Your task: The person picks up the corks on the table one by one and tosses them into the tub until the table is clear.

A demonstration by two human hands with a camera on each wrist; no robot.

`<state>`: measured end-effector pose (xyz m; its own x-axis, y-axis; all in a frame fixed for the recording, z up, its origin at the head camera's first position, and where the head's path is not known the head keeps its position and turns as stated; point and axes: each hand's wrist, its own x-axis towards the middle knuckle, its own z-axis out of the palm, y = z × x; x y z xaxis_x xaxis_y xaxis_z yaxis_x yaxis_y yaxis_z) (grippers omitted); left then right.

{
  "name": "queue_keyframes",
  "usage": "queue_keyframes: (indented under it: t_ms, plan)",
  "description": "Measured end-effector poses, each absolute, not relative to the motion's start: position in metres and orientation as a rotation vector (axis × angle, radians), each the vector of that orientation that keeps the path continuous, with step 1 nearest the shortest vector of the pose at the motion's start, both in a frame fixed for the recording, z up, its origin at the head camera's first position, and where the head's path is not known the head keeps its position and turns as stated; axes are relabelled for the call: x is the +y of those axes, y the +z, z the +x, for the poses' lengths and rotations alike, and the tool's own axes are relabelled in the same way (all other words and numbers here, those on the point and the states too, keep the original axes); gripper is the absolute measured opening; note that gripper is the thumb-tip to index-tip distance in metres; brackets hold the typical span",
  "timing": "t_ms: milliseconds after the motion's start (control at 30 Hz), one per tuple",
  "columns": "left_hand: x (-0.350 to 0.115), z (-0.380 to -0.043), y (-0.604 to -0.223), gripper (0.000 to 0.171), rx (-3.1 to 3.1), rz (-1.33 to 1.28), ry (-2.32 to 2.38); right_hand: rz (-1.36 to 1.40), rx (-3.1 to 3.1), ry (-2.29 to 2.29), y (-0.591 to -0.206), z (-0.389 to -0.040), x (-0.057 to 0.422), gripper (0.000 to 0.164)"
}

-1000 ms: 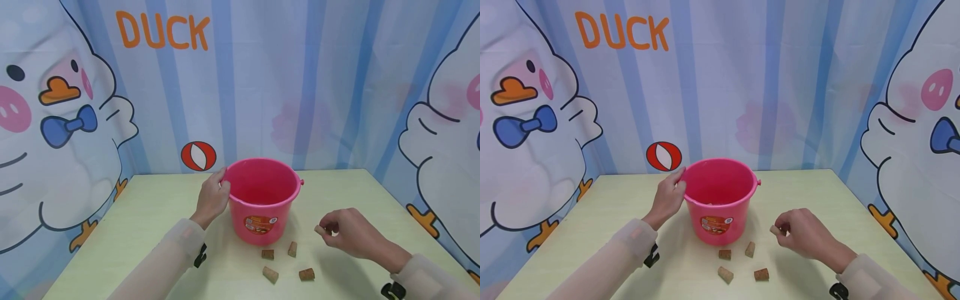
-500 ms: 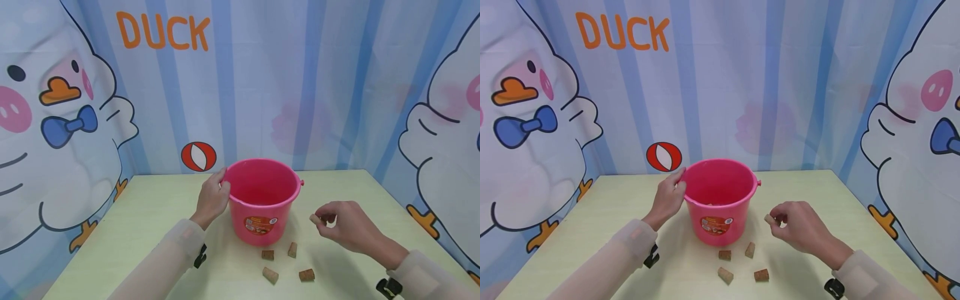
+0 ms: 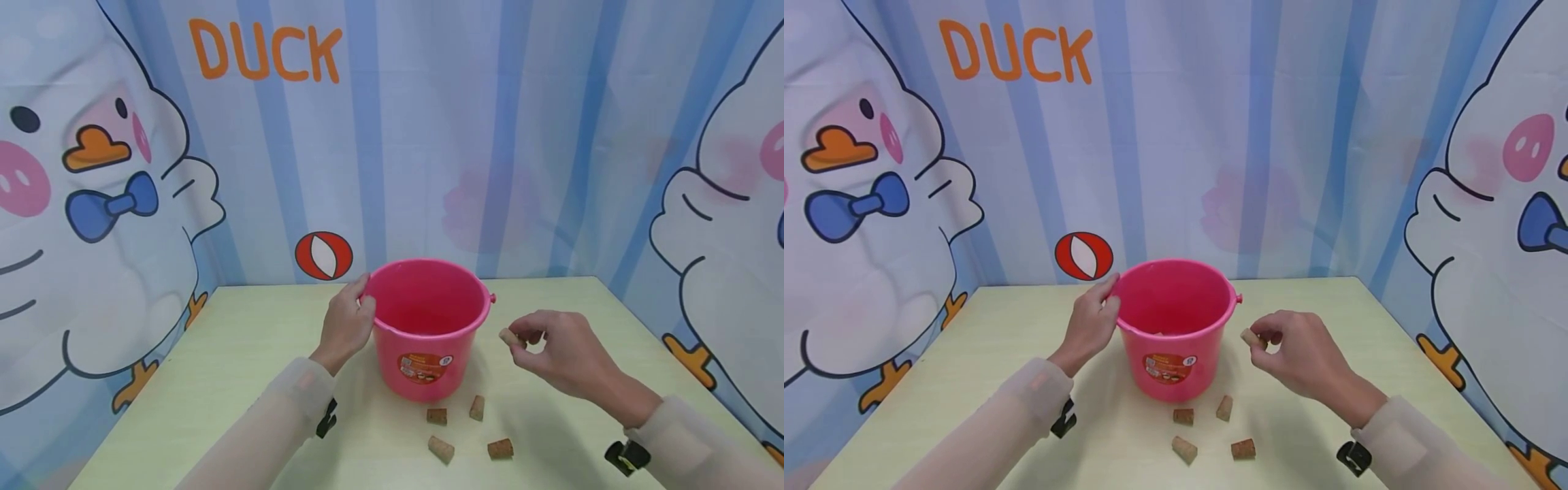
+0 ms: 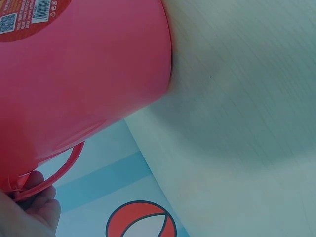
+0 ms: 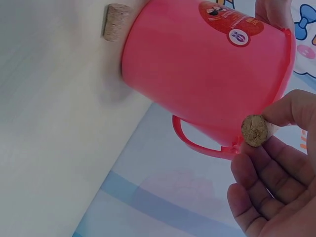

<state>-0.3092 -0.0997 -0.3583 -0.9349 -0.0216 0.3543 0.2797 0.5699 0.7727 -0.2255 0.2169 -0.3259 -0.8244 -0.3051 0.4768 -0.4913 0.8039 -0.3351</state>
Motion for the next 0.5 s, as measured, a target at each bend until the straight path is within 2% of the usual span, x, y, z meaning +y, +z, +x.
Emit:
queue_keyframes:
  t_ms: [300,500]
  plan:
    - [-0.098,-0.309,-0.358,0.057,-2.480,-0.213,-1.286,0.614,-2.496,0.632,-0.316,-0.229,0.213,0.002]
    - [-0.099,-0.308,-0.357,0.057,-2.481,-0.203,-1.298,0.624,-2.449,0.637,-0.310,-0.231,0.209,0.008]
